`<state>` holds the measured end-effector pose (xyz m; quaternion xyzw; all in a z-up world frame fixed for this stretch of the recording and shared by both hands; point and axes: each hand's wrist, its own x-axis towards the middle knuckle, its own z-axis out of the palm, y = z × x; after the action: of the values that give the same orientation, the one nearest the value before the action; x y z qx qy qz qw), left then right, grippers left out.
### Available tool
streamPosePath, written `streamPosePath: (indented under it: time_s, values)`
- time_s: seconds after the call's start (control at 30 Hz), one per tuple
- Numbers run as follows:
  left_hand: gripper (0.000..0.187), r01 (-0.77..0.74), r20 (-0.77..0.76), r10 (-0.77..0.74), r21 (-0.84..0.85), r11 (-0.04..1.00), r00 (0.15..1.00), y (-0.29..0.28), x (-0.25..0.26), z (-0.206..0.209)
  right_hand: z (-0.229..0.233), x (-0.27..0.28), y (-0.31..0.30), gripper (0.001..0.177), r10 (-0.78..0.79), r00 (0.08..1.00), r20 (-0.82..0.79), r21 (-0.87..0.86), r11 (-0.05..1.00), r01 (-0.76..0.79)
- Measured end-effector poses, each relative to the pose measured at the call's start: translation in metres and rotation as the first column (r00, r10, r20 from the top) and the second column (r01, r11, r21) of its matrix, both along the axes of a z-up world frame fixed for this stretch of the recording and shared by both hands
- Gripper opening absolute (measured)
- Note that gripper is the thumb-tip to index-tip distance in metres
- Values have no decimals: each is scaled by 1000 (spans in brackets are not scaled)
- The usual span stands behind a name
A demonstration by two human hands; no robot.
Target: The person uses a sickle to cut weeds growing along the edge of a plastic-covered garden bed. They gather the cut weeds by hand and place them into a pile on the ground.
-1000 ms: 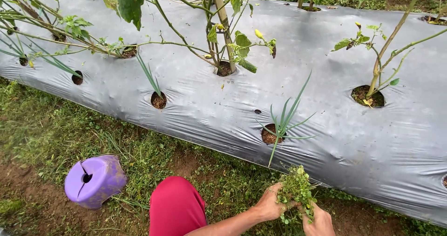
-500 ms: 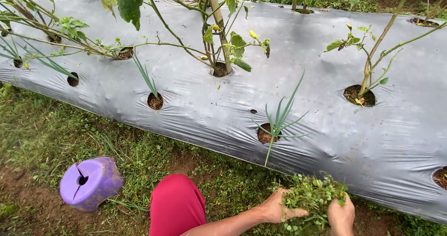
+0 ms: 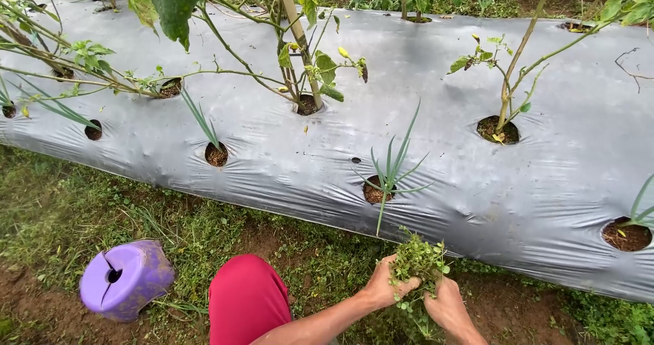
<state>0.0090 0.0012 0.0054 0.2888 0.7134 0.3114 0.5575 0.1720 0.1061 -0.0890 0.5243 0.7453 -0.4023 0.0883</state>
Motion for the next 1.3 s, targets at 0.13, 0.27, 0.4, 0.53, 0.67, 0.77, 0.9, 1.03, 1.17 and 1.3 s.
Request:
streamPosePath:
  time_s: [0.13,0.27,0.4,0.53,0.67,0.77,0.9,1.03,1.17,1.3]
  values:
    - [103,-48,-40,49,39,998,998,6,12,-23,18,-4,-9,74,-189,975,-113,-79,980,181]
    - [96,-82,-80,82,-6,997,993,26,6,-1,34,-18,1,15,-371,921,-121,-115,927,358]
    - [112,-146,82,158,-130,981,984,22,22,6,51,-9,-7,28,-413,894,-174,-119,910,397]
    - [107,-159,70,171,-157,975,983,24,28,14,9,1,1,63,-410,892,-189,-111,912,395]
    - [105,-140,32,146,-158,977,989,22,37,23,19,10,26,73,-552,792,-260,-91,831,549]
    - [97,-63,50,66,-59,996,997,-3,43,34,58,30,50,74,-849,486,-206,-228,525,820]
    - [90,-57,5,57,97,994,998,-7,30,-1,63,42,53,70,-896,402,-188,-154,431,889]
    - [100,-154,13,154,35,987,988,6,11,30,75,11,28,60,-807,532,-256,-240,586,774]
    - [102,46,49,-39,-155,987,998,7,6,61,103,-15,-3,59,-619,733,-283,-333,780,530]
    - [101,152,119,-128,-223,963,985,1,4,52,101,-10,-7,98,-485,833,-265,-231,871,434]
